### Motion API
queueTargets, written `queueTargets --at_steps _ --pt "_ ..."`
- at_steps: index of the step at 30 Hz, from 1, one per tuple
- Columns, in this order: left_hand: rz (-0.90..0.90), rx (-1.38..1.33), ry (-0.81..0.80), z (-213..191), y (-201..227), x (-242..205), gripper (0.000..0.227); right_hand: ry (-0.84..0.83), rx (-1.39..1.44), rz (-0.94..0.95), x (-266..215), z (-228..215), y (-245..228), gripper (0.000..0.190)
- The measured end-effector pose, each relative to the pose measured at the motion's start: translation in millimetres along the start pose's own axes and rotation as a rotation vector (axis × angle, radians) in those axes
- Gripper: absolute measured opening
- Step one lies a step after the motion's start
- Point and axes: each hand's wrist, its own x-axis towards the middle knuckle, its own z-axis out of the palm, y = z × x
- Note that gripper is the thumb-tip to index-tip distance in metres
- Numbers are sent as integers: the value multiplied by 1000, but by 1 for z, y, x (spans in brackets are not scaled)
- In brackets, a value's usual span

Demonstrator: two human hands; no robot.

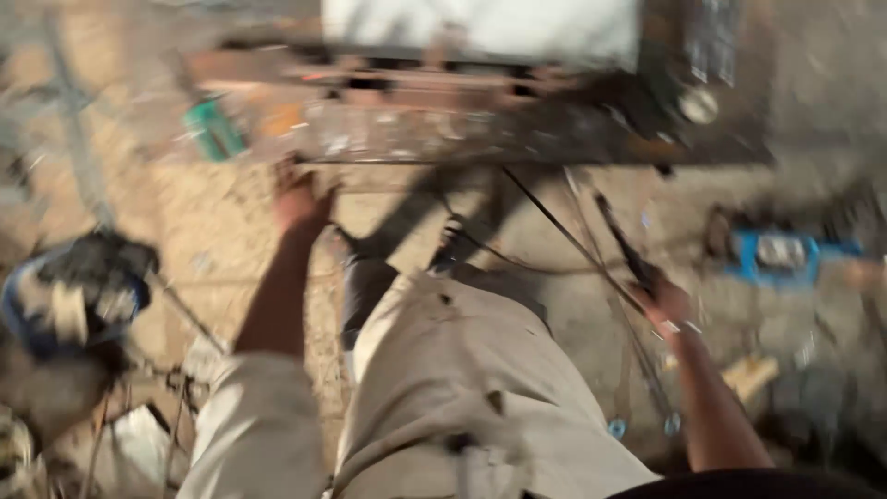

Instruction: Welding metal components together to form a structure in a workshop environment.

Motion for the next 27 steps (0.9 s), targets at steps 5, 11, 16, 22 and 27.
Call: queueTargets --at_steps 5,11,16,22,27 --pt "52 -2 -48 -17 18 -20 63 168 363 224 8 108 19 55" --pt "116 -37 -79 -33 58 -10 65 399 425 432 39 110 -3 49" --pt "146 -30 -133 -36 80 -11 64 349 847 702 64 103 27 47" --pt "194 121 -46 16 7 -32 61 200 1100 535 92 174 100 50" --pt "0 135 -216 -16 8 -62 66 481 539 266 78 128 45 47"
